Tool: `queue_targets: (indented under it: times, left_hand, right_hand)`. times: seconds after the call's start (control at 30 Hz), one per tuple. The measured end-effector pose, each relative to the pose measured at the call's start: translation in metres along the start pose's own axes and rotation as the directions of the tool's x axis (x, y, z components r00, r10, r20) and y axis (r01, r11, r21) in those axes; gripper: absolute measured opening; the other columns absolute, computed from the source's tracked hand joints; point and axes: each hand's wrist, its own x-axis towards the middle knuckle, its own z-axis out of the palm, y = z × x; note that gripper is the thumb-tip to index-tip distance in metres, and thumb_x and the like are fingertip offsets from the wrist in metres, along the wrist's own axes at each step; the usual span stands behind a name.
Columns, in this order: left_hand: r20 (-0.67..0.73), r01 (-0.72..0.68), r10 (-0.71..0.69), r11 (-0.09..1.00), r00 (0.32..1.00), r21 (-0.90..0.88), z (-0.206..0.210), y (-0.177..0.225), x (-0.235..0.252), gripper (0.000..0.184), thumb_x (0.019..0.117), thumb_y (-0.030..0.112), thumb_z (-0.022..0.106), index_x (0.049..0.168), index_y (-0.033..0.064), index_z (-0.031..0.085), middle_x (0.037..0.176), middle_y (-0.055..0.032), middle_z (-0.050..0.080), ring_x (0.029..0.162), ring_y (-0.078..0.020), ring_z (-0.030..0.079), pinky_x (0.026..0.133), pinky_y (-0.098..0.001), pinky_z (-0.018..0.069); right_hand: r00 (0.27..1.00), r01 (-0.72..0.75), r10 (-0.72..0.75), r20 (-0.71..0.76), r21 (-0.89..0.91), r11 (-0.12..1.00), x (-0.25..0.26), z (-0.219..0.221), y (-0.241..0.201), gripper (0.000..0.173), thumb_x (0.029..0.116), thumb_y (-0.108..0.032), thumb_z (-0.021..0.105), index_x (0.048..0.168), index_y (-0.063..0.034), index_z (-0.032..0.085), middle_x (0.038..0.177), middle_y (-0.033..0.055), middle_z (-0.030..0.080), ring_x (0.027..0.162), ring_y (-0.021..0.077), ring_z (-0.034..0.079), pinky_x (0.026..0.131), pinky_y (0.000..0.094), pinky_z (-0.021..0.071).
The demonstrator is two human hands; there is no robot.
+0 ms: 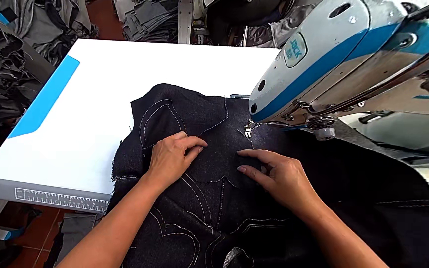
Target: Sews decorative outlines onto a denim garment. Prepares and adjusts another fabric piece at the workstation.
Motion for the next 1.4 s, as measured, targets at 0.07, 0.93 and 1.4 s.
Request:
queue_targets:
  times: [0.07, 0.93, 1.4]
  left_hand:
    - [0.005, 0.007, -0.007, 1.000, 1.000, 0.003, 0.001, 0.000, 0.000, 0.017, 0.0972, 0.028, 0.067, 0.106, 0.0210, 0.080, 0.078, 0.0002, 0.064, 0.065, -0.0135, 0.059, 0.061, -0.0353, 0.0470]
    - [-0.096, 0.181, -0.187, 0.981, 0.978, -0.071, -0.005, -0.001, -0.001, 0.020, 0.0987, 0.021, 0.067, 0.112, 0.0084, 0.075, 0.083, -0.0040, 0.069, 0.069, -0.0129, 0.061, 0.067, -0.0309, 0.0499]
    - [-0.113, 0.265, -0.300, 0.931, 0.947, -0.251, -0.010, -0.001, -0.002, 0.025, 0.1064, 0.019, 0.052, 0.114, 0.0077, 0.072, 0.092, -0.0037, 0.071, 0.076, -0.0084, 0.065, 0.070, -0.0261, 0.0528]
  right_hand:
    - [1.000, -0.010, 0.010, 0.004, 0.001, 1.000, -0.001, -0.001, 0.001, 0.029, 0.0931, -0.023, 0.073, 0.119, -0.0123, 0.075, 0.088, 0.0011, 0.069, 0.053, 0.0053, 0.049, 0.048, 0.0241, 0.0414]
    - [0.981, 0.188, -0.156, 0.115, -0.363, 0.913, 0.030, 0.054, -0.014, 0.093, 0.1007, -0.070, 0.028, 0.154, 0.0054, 0.038, 0.163, 0.0227, 0.034, 0.152, 0.0378, 0.033, 0.125, 0.0531, 0.0237]
    - [0.989, 0.137, -0.106, 0.102, -0.379, 0.915, 0.029, 0.057, -0.017, 0.099, 0.0979, -0.074, 0.027, 0.156, 0.0049, 0.036, 0.164, 0.0219, 0.033, 0.153, 0.0363, 0.032, 0.125, 0.0521, 0.0228]
